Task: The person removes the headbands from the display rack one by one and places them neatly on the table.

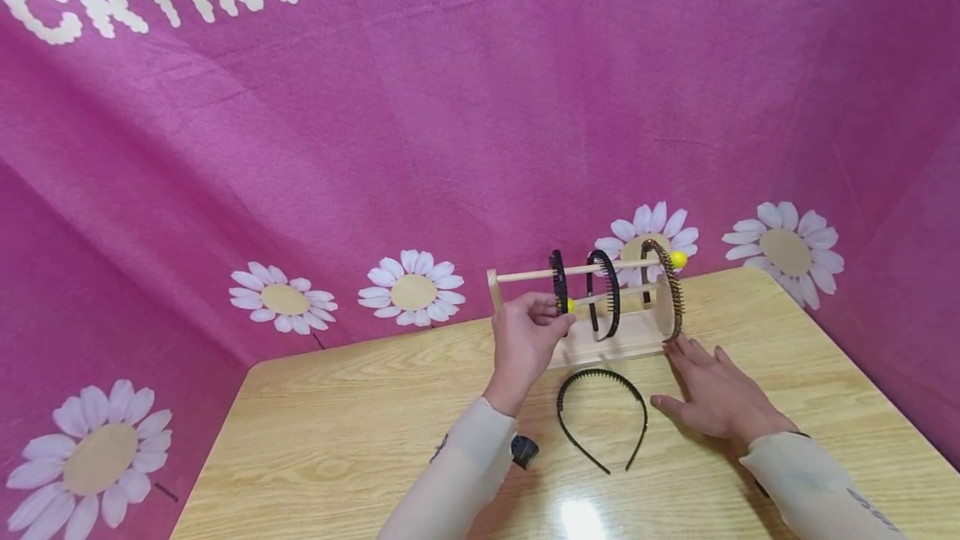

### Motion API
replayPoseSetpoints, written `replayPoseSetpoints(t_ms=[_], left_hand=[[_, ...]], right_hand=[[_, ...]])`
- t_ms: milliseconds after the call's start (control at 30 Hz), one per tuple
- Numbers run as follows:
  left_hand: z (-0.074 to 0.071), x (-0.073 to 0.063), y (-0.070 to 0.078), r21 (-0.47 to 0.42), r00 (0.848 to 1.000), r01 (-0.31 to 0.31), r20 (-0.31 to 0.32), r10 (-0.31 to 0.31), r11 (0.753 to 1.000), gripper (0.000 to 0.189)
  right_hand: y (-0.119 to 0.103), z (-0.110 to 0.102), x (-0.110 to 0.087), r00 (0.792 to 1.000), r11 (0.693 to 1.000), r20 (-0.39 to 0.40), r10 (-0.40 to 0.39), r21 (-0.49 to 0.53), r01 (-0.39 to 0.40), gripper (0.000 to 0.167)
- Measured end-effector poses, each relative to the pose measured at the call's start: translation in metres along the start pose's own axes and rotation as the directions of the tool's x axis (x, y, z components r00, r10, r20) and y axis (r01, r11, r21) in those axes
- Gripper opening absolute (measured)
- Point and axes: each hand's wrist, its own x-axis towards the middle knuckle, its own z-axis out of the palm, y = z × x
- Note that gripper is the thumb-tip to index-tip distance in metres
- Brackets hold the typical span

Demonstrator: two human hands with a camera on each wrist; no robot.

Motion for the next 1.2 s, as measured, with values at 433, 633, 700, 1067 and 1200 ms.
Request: replayPoseSetpoints(t_ms=[433,633,700,1067,1200], left_hand=[[-0.004,0.0,0.0,-0.043,0.999,-0.024,-0.03,0.023,0.999,0.024],[-0.006,0.002,0.002,-0.037,0.998,-0.053,-0.045,0.051,0.998,0.021],[-0.007,0.002,0.002,-0.037,0.997,-0.059,-0.044,0.058,0.998,0.021],[-0.015,0.004,0.006,-0.016,0.984,-0.152,-0.098,0.15,0.988,0.019],[-0.016,0.006,0.008,-0.011,0.978,-0.179,-0.115,0.176,0.984,0.019]], right_hand=[[0.002,0.003,-0.001,1.0,1.0,-0.012,-0.013,-0.013,0.013,0.088],[0.002,0.003,-0.001,1.0,1.0,-0.004,-0.005,-0.009,0.005,0.089],[0.001,0.003,-0.001,1.0,1.0,-0.002,-0.004,-0.005,0.004,0.089],[0.002,0.002,0.0,1.0,1.0,-0.008,-0.005,-0.008,0.005,0.088],[0.002,0.001,-0.001,1.0,1.0,-0.002,0.001,0.011,-0.001,0.089]])
